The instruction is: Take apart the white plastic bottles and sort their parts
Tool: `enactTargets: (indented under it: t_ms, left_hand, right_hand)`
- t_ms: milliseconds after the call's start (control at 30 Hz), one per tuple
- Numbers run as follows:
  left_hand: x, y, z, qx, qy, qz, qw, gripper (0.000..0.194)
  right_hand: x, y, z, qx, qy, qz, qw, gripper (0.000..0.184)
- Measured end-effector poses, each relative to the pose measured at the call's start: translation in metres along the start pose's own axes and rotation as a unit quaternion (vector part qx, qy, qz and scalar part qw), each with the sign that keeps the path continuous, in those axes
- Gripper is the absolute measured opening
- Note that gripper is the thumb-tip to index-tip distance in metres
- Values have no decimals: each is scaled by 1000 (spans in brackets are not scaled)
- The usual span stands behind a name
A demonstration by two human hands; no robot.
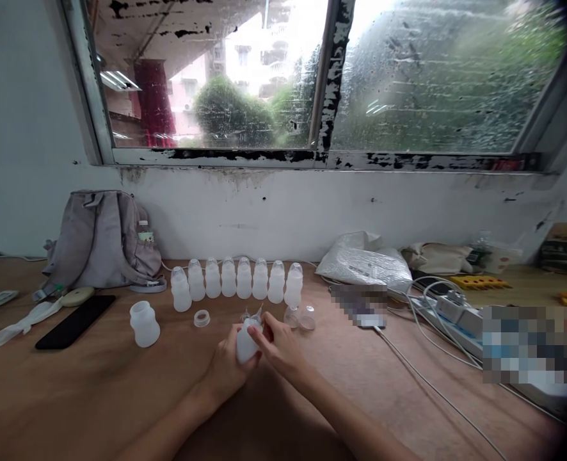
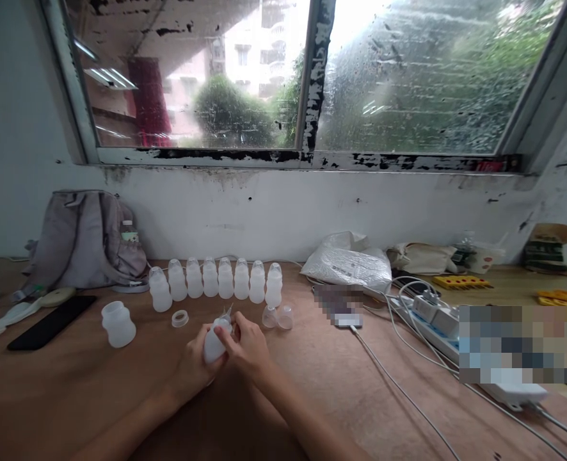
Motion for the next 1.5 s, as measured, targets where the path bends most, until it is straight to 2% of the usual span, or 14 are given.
enactTargets:
  t_ms: [233, 433, 533, 633, 733, 867, 933, 1000, 1067, 1200, 1267, 1367, 1433, 1500]
  left_hand:
    - [-6, 5, 6, -15, 31, -20, 999, 27]
    - [-17, 4, 15, 14, 119, -101, 988, 30]
    - [-20, 3, 13, 35, 163, -126, 978, 23]
    - [-33, 7, 7, 70, 223, -162, 959, 14]
    - [-33, 10, 1, 78, 196, -137, 968, 19]
    - [-11, 8, 3, 38, 47, -44, 997, 32]
    - [-8, 7, 10, 15, 21, -48, 999, 32]
    - [-10, 6, 16, 2, 46, -75, 996, 31]
    - [-12, 4, 20, 4, 80, -98, 992, 30]
    - [-12, 1, 21, 20, 127, -109, 986, 25]
    - [-24, 7, 17, 72, 219, -159, 960, 21]
    - [-52, 29, 19, 175, 402, -261, 860, 24]
    - [-58, 38, 23, 201, 476, -277, 810, 30]
    - [-58, 39, 23, 210, 526, -260, 782, 33]
  right_hand:
    - [11, 3, -3, -28, 23, 33, 999, 39]
    - [5, 0, 3, -51, -48, 15, 997, 44]
    - [3, 0, 7, -73, -66, 0, 995, 45]
    - [3, -1, 8, -79, -66, -4, 995, 46]
    - [4, -2, 10, -84, -41, -3, 996, 44]
    - [-2, 0, 10, -82, -33, -15, 996, 39]
    - [-4, 2, 9, -81, -44, -8, 996, 39]
    - [-6, 4, 9, -83, -61, -1, 995, 40]
    - [-8, 5, 9, -88, -85, -1, 992, 42]
    - [-6, 6, 7, -85, -133, 5, 987, 41]
    - [-5, 6, 1, -61, -164, -12, 985, 41]
    - [-12, 9, -9, -28, -229, -88, 969, 39]
    - [-17, 11, -12, -27, -265, -137, 954, 35]
    - [-16, 8, -12, -17, -279, -152, 948, 33]
Point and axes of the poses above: each hand's wrist, its own y-axis away from the middle knuckle, its own x-axis out of the back of the hand, z = x × y, the point moved 10 cm from there along -y, towards the middle knuckle, and after that the axes turned 6 degrees about -x, right-handed, at the moved point
